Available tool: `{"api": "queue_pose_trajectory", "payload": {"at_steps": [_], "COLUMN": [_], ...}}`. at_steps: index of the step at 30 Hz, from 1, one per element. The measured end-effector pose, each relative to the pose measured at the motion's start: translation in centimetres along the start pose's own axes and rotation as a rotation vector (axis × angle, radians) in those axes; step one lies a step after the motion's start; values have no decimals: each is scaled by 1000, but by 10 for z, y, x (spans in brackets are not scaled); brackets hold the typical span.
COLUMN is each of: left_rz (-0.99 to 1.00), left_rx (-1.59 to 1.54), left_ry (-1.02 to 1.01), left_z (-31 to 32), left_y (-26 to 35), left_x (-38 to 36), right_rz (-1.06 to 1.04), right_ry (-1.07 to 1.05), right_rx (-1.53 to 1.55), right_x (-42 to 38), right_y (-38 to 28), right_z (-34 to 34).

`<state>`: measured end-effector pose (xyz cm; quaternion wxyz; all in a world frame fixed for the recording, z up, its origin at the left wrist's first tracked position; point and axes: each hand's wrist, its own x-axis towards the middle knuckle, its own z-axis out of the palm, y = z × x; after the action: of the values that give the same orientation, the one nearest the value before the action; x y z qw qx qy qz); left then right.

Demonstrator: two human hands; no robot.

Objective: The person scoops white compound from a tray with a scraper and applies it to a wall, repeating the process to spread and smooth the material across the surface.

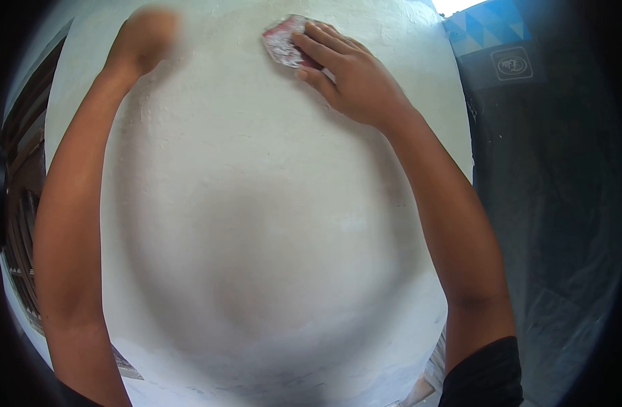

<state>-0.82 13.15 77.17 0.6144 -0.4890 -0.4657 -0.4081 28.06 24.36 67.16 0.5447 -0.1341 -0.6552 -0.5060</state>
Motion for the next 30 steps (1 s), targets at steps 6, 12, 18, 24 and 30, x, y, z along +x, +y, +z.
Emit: {"api": "queue_pose_trajectory", "payload": {"at_steps": [6,12,18,24,30], "left_rz": [-72,19,-106,-77,61], "left_rx": [-48,-2,1,7,-200], "left_ry": [-69,27,-125,-114,62], "left_z": [-7,-3,-7,-8,8], "left_y": [4,5,7,8,-7], "left_x": [-1,-9,-3,-4,-7], "right_rz": [-6,-28,-66,46,-93], "right_ry": [-68,28,-44,3,0], "right_rx": [-33,-3,-12,-45,-86], "right_x": [-27,4,-10,-18,25], "right_y": [0,5,-4,2,-27], "right_z": [-5,1,6,-5,14]}}
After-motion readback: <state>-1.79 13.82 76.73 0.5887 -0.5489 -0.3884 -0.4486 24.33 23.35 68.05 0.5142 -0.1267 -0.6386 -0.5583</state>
